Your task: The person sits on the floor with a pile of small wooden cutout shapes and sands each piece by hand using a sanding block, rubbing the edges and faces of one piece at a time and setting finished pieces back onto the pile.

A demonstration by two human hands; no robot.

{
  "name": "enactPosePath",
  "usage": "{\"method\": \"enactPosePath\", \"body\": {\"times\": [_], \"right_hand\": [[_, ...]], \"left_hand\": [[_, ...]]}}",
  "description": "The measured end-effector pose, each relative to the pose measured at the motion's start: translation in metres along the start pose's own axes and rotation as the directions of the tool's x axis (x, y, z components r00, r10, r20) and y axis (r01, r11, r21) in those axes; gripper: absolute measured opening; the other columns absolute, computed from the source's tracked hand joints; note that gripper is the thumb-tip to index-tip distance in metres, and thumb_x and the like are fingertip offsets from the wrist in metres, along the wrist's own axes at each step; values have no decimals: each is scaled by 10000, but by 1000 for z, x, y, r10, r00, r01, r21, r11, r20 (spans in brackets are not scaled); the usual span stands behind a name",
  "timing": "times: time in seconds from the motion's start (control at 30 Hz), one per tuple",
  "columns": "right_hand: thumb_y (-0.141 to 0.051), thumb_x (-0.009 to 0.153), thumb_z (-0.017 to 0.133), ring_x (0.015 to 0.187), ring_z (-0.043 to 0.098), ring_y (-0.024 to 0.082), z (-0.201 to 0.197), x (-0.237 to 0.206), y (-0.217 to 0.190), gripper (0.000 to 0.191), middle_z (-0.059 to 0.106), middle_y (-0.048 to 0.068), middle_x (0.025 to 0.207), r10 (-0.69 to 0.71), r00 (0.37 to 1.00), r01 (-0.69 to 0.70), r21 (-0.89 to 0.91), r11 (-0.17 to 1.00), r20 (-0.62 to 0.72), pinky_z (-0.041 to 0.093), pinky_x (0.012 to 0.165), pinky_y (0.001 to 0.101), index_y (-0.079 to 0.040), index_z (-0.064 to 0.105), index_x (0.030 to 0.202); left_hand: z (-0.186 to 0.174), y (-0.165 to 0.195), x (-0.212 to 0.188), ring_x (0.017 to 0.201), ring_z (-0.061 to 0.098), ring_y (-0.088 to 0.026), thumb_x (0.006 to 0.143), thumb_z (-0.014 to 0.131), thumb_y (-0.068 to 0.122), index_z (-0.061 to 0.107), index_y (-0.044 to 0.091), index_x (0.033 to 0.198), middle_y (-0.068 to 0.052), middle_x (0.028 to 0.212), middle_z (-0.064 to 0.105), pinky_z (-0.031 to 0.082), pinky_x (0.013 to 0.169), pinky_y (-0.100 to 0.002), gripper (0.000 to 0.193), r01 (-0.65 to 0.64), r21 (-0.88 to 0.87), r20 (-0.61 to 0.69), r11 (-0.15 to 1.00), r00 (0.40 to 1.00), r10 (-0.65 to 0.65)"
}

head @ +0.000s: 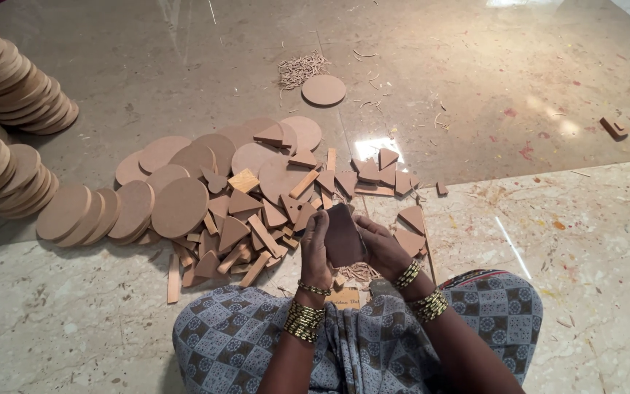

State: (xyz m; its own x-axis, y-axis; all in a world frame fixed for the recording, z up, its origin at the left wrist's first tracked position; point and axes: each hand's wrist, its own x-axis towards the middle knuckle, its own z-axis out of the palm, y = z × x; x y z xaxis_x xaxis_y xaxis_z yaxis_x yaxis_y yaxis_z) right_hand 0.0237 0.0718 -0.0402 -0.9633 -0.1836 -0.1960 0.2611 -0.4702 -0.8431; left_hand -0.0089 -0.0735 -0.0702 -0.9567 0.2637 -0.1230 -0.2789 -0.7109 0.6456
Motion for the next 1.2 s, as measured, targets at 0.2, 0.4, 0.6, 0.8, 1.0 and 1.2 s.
{"method": "enactPosePath", "body": {"times": [0.2,0.4,0.6,0.8,1.0,1.2], "right_hand": [[-137,988,619,1041,705,104,-24,19,-2,378,703,90,1213,-269,963,247,-296,923,-34,592,887,250,-7,574,1339],[-284,1034,638,946,712,212,-67,37,-36,459,683,140,1104,-154,982,138,-139,981,-112,613,702,348,57,569,1334],[-293,988,551,1073,730,366,-106,54,-43,547,711,244,1200,-62,998,64,129,990,-17,637,790,401,10,416,1423],[-325,1041,414,1070,721,330,-128,72,-37,507,687,218,1286,-90,996,85,154,984,22,619,847,406,-62,439,1474],[-327,1112,358,1143,654,264,-134,77,-23,465,633,149,1323,-229,966,163,401,901,121,558,982,447,-43,476,1461],[-329,1126,327,1158,638,222,-144,67,-8,502,635,121,1292,-250,964,167,527,833,90,545,1003,387,-137,395,1584]], "left_hand": [[2,-7,9,1057,676,-116,1037,658,310,650,77,1232,-16,1132,707,577,890,-256,303,44,-20,179,999,983,-40],[-8,-3,36,967,621,-135,992,579,412,618,95,1255,-5,1081,660,481,776,-351,414,-46,104,-150,994,987,62],[-2,-26,78,1034,599,-194,1006,643,274,582,-23,1247,-126,1143,632,516,908,-351,388,-182,297,-119,937,967,226],[33,-44,110,1061,646,-281,1006,572,48,597,-1,1377,-152,1164,610,530,899,-367,375,-428,861,206,276,788,580],[68,-47,94,1102,619,-280,869,572,-69,598,18,1403,-119,1171,601,545,952,-383,542,-569,797,579,-200,627,522],[60,-74,71,1164,581,-306,899,617,11,571,-19,1411,-155,1192,582,502,1006,-433,515,-617,658,752,-432,517,409]]}}
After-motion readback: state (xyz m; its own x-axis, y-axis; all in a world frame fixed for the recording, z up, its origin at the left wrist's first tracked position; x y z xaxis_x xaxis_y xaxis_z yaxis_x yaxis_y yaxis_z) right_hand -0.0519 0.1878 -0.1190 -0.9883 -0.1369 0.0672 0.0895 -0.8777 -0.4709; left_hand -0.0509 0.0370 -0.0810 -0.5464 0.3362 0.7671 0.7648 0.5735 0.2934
